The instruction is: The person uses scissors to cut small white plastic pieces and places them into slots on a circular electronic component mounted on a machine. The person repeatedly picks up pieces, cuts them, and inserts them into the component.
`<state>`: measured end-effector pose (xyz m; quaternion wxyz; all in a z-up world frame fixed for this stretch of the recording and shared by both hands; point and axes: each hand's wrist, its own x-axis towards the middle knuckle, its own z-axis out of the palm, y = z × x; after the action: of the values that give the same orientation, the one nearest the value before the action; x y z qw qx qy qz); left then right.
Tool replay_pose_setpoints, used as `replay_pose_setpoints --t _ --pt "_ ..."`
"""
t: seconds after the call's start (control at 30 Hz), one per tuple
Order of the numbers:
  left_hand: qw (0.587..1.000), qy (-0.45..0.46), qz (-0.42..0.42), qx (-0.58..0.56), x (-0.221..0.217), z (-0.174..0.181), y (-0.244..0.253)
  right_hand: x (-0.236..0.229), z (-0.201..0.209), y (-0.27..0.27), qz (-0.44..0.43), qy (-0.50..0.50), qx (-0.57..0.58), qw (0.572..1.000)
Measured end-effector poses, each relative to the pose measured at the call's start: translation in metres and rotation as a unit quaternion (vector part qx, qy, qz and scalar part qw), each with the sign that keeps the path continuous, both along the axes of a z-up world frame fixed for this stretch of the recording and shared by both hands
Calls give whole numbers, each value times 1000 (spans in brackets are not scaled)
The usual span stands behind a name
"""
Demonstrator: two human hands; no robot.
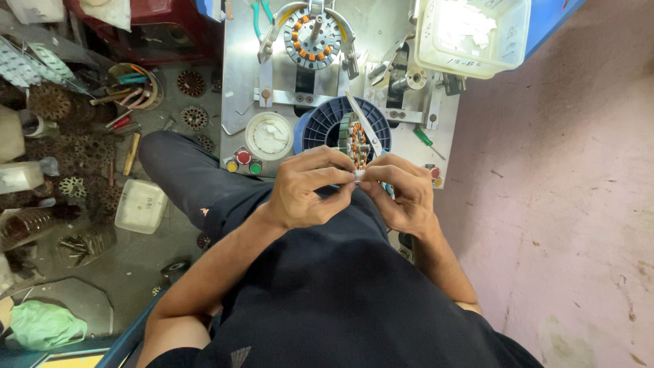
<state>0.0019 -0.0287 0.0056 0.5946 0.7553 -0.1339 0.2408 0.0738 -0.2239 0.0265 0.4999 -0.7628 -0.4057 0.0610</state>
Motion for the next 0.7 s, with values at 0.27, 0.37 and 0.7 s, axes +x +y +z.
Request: replay_pose_setpoints --t 0.27,0.37,0.7 --pt "978 -133 51 153 5 -14 8 -5 9 15 -53 -37 -76 995" --pt "994 -33 59 85 13 -23 7 0 5 19 -97 -33 -90 991" --pt "970 233 -50 -37 32 -62 -4 18 -11 34 -108 -42 -87 990"
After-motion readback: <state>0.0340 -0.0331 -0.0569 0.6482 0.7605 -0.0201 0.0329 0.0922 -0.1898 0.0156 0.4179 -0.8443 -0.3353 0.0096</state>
